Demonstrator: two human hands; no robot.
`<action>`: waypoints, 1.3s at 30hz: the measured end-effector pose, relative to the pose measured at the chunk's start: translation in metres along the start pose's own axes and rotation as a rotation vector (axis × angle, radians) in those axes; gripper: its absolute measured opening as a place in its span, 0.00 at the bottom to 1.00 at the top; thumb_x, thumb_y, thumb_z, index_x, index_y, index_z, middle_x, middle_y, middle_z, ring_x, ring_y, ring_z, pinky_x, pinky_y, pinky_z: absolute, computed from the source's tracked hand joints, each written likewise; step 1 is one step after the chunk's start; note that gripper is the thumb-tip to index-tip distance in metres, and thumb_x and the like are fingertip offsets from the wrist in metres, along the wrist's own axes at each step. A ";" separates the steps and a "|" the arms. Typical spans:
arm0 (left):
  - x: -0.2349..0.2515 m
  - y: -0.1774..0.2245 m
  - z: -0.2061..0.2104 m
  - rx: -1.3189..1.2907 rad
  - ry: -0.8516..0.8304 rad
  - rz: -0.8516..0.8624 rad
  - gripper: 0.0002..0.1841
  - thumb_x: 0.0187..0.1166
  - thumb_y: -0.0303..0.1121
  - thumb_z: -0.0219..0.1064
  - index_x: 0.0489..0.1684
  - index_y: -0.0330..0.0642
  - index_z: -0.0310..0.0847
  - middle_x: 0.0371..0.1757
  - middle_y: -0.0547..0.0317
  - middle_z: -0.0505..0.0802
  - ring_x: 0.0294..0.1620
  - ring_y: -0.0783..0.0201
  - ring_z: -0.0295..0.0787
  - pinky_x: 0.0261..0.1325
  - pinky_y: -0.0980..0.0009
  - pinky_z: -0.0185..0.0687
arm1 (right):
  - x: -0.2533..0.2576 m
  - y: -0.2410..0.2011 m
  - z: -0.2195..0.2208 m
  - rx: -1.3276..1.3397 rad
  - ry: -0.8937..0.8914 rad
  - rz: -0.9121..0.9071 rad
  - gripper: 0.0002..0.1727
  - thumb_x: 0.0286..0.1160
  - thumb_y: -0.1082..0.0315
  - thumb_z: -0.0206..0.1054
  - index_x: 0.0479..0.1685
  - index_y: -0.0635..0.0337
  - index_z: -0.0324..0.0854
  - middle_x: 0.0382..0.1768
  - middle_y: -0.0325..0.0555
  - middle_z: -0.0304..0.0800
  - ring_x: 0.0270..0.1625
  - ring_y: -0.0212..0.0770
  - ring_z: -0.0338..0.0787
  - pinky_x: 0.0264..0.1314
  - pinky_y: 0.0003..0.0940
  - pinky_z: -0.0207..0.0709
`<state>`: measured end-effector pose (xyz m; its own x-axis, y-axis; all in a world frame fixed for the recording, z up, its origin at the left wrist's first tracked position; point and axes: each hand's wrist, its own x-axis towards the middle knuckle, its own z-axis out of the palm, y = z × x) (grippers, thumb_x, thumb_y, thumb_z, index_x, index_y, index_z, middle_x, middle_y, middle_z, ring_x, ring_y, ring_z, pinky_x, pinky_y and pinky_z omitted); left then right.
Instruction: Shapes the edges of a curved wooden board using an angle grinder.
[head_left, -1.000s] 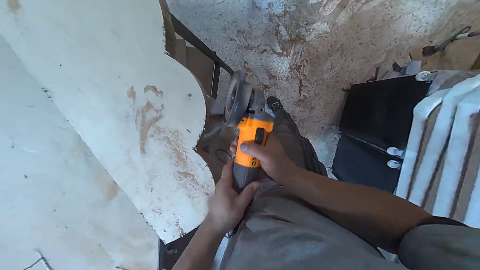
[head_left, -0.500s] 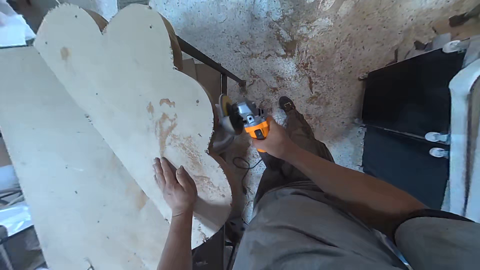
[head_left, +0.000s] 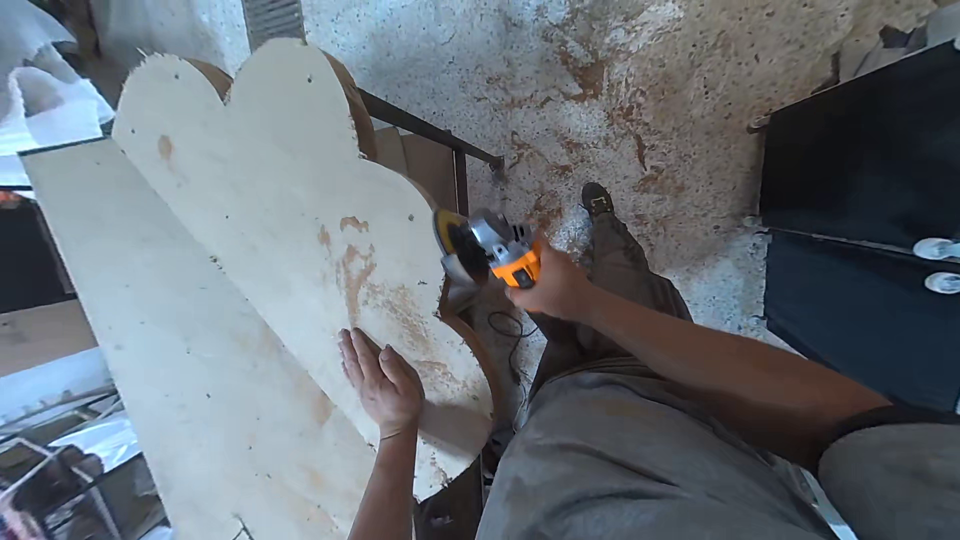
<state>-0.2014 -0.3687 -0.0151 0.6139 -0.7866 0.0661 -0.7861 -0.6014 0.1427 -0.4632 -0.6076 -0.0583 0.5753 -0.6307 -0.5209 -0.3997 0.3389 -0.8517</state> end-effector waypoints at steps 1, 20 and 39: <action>0.001 0.000 0.001 0.002 0.000 0.002 0.36 0.91 0.51 0.34 0.91 0.35 0.57 0.93 0.43 0.62 0.95 0.48 0.51 0.97 0.49 0.41 | -0.008 0.008 0.003 0.009 -0.010 0.002 0.42 0.47 0.56 0.84 0.69 0.55 0.72 0.41 0.43 0.91 0.43 0.38 0.93 0.46 0.45 0.89; 0.004 -0.004 0.002 0.007 0.002 0.010 0.38 0.91 0.53 0.32 0.91 0.33 0.58 0.93 0.41 0.63 0.95 0.46 0.51 0.96 0.47 0.41 | 0.041 -0.024 -0.031 -0.085 -0.092 -0.064 0.41 0.46 0.56 0.84 0.68 0.53 0.73 0.44 0.41 0.91 0.44 0.36 0.93 0.46 0.42 0.89; 0.007 -0.002 0.003 0.010 0.000 0.026 0.39 0.91 0.55 0.31 0.90 0.32 0.58 0.92 0.38 0.64 0.95 0.43 0.52 0.96 0.45 0.40 | 0.041 -0.019 -0.038 -0.066 -0.158 -0.013 0.38 0.49 0.58 0.83 0.67 0.54 0.74 0.41 0.40 0.91 0.42 0.34 0.93 0.45 0.40 0.89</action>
<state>-0.1957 -0.3739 -0.0179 0.5932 -0.8020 0.0697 -0.8025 -0.5822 0.1309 -0.4592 -0.6668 -0.0618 0.6837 -0.5152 -0.5168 -0.4342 0.2819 -0.8555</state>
